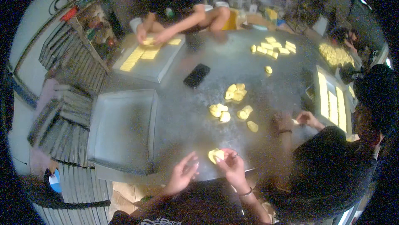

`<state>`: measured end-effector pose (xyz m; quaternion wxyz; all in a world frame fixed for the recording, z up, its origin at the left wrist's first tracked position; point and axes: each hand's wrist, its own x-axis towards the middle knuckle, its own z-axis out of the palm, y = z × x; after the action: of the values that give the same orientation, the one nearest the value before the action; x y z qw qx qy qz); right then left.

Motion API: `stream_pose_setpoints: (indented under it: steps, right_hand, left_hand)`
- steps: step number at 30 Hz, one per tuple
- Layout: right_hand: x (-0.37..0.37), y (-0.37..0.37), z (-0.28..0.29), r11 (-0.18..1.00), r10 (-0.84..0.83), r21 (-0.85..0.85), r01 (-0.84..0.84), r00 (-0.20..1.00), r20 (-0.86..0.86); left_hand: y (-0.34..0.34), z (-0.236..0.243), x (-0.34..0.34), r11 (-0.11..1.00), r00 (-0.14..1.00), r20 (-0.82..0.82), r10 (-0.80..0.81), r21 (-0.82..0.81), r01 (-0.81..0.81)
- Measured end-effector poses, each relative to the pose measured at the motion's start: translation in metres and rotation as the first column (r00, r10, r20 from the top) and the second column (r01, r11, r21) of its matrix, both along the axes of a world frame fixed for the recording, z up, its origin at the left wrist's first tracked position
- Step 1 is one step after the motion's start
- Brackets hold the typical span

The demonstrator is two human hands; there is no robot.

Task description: The person slides filled baking trays into a rack, retrieves an empty tray, and carries it to a table. The person then shapes dough pieces into logs by hand and arranges them in the tray.

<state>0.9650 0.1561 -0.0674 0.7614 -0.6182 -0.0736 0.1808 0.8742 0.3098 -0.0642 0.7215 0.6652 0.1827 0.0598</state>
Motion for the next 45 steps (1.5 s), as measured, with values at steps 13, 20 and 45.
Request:
stream_pose_setpoints:
  steps: [13,20,45]
  right_hand:
    - [0.023,0.030,-0.024,0.983,0.181,0.050,-0.179,0.982,-0.046]
    - [0.001,0.031,-0.030,0.992,0.126,0.014,-0.125,0.986,-0.110]
    - [0.038,0.012,-0.023,0.915,0.270,-0.396,0.081,0.606,0.748]
  left_hand:
    - [0.013,-0.017,0.048,0.841,0.997,0.044,0.056,-0.540,-0.023]
    - [-0.008,-0.023,0.039,0.965,0.988,0.075,0.138,0.214,-0.151]
    - [0.027,-0.031,0.055,0.809,0.983,-0.027,-0.181,-0.572,0.134]
